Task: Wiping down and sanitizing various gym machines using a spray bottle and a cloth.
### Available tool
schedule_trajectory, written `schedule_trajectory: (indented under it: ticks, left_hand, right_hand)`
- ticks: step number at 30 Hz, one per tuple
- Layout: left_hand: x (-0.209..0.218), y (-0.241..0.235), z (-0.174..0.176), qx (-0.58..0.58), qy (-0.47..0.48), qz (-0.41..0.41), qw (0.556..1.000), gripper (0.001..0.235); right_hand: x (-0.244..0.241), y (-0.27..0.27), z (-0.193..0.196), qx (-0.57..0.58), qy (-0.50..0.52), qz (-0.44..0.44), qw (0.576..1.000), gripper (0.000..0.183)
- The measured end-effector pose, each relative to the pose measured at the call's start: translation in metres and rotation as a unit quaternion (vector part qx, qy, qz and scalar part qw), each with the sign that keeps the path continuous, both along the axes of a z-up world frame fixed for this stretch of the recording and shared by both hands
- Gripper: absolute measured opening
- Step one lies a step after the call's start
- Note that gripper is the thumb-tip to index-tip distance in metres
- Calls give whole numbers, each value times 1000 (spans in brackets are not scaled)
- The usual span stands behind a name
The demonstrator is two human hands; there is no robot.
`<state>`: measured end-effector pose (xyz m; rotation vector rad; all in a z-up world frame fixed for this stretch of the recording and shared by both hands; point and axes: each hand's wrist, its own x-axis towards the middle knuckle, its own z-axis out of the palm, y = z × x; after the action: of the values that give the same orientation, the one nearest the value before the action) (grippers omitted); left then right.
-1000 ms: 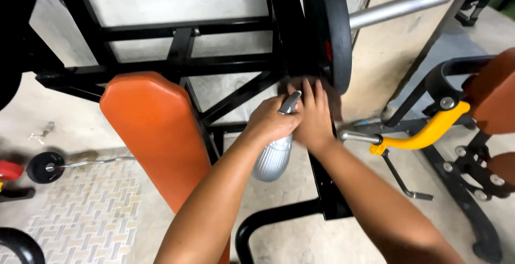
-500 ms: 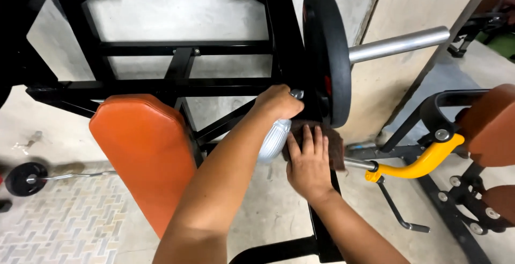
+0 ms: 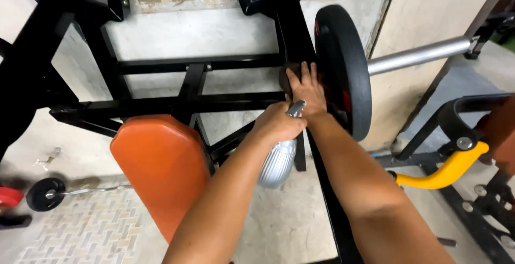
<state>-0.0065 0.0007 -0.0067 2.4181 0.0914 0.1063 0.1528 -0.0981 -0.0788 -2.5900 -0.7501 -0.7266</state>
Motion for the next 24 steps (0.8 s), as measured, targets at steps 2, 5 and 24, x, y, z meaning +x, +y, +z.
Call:
schedule_trajectory:
  ticks: [2, 5, 24]
  left_hand:
    - [-9, 2, -6, -17, -2, 2, 1000, 33]
    - [-8, 7, -21, -31, -23, -9, 999, 31]
    - [-157, -37, -36, -187, -46, -67, 979, 30]
  right_hand:
    - [-27, -12, 4, 1, 2, 20, 1000, 82]
    - [-62, -34, -6, 5, -14, 31, 999, 84]
    - [-308, -180, -96, -30, 1, 182, 983, 66]
